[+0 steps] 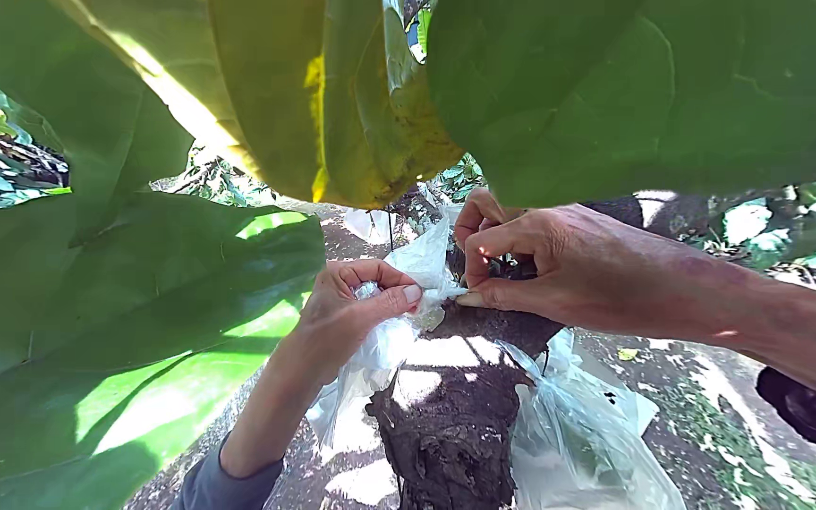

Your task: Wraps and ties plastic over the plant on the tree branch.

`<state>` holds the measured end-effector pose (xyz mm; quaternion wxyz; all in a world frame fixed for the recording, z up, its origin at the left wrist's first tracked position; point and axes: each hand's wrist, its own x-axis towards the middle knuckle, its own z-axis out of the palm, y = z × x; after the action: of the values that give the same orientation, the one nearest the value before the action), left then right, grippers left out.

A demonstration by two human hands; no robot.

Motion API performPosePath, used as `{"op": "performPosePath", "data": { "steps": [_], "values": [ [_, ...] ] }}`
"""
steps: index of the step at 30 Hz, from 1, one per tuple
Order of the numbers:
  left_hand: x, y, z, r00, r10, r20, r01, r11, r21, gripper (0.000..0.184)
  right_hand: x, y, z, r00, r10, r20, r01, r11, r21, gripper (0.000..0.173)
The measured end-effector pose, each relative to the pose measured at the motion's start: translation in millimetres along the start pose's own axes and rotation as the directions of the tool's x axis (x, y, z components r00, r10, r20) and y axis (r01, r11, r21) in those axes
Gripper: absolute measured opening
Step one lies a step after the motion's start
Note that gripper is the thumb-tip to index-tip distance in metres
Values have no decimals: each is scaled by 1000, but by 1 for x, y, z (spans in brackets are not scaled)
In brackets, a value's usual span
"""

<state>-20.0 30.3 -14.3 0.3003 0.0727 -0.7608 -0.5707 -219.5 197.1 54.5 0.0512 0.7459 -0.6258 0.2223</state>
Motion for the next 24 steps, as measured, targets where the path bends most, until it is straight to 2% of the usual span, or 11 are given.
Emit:
{"op": "performPosePath", "data": {
  "steps": [6,9,12,16,19,21,24],
  "values": [
    [0,-6,-5,990,139,30,-142,959,245,7,-4,0,-8,998,-66,1,66,995,-78,12],
    [0,-8,-8,989,143,37,-147,930,338,8,-5,-1,-8,997,-82,-4,81,993,-90,11],
    [0,-8,-4,991,133,21,-132,926,354,8,-1,-3,-5,987,-161,-17,160,987,-14,11],
    [3,-13,-4,988,148,53,-157,901,404,12,14,-10,4,962,-268,44,260,956,139,13],
    [0,-13,-5,991,131,26,-129,892,434,11,18,-12,10,984,-164,69,158,984,86,14],
    [-5,-10,-6,990,141,-11,-124,899,421,9,14,-12,10,996,-85,37,85,996,-12,13],
    [-11,-6,-4,988,134,-76,-93,910,405,7,7,-16,12,999,-50,-18,48,994,-93,15]
  ]
}}
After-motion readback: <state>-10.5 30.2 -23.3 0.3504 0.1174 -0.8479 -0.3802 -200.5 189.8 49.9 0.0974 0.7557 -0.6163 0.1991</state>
